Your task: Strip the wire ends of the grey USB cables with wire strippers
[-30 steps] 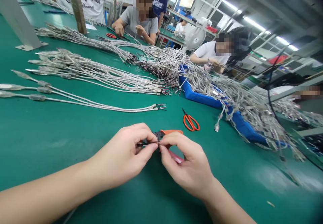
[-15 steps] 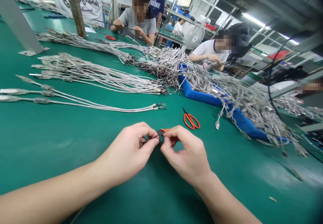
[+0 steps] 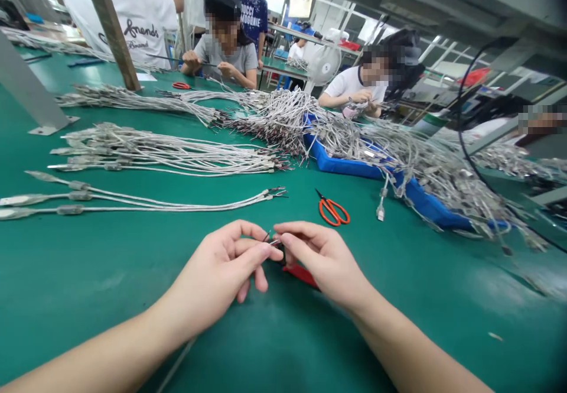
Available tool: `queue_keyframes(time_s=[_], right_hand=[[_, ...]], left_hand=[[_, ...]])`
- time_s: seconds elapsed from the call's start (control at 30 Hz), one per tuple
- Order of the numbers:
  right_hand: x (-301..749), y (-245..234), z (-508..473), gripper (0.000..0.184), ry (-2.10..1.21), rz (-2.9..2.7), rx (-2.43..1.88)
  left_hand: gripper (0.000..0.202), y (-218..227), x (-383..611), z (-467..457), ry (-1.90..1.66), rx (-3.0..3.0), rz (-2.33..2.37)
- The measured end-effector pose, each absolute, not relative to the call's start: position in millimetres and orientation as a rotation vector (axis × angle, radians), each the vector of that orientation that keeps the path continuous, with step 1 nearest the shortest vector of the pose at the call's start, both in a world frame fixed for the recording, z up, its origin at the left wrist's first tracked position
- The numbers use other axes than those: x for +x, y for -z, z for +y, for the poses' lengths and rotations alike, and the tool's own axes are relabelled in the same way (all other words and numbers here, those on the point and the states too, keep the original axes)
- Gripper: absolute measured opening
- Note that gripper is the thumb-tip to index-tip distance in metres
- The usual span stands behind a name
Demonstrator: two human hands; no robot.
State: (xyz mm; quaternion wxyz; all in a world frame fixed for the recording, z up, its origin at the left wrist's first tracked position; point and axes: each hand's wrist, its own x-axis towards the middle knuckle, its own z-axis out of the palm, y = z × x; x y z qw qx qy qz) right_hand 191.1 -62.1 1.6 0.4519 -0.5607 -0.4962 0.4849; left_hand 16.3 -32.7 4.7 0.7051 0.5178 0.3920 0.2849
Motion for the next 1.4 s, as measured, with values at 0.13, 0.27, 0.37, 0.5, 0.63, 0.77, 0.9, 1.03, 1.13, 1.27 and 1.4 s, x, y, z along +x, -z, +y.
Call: queue_keyframes(time_s=[0.13, 0.27, 0.37, 0.5, 0.63, 0.77, 0.9, 1.03, 1.13, 1.27, 1.4], right_hand=[[182, -3, -70, 0.017, -1.356, -1.094, -1.227], [175, 0, -74, 0.013, -1.357, -0.970, -1.159], [171, 1, -74, 0.013, -1.359, -0.913, -1.154], [172, -3, -74, 0.013, -1.336, -0.940, -1.144], [174, -6, -75, 0.016, -1.339, -0.952, -1.151], [175, -6, -75, 0.019, -1.316, -0.960, -1.143], [173, -4, -76, 0.023, -1.365, -0.927, -1.086], [165, -1, -75, 0.022, -1.419, -0.905, -1.064], [153, 1, -74, 0.025, -1.507, -0.920, -1.025], [139, -2, -71, 0.023, -1.573, -0.992, -1.038], [135, -10, -68, 0.026, -1.584, -1.093, -1.059]], left_hand=[[0.019, -6, 18, -33, -0.655, 1.083, 0.856], [0.019, -6, 19, -34, -0.676, 1.089, 0.831], [0.018, -4, 19, -35, -0.662, 1.114, 0.838], [0.018, -4, 17, -36, -0.614, 1.131, 0.833], [0.020, -12, 14, -32, -0.473, 1.178, 0.826], [0.015, -17, 10, -28, -0.443, 1.202, 0.813], [0.015, -16, 8, -27, -0.524, 1.128, 0.835], [0.016, -15, 8, -29, -0.622, 1.033, 0.811], [0.015, -16, 8, -30, -0.682, 1.001, 0.747], [0.017, -19, 8, -29, -0.664, 0.958, 0.670], [0.019, -23, 0, -22, -0.886, 0.943, 0.756]])
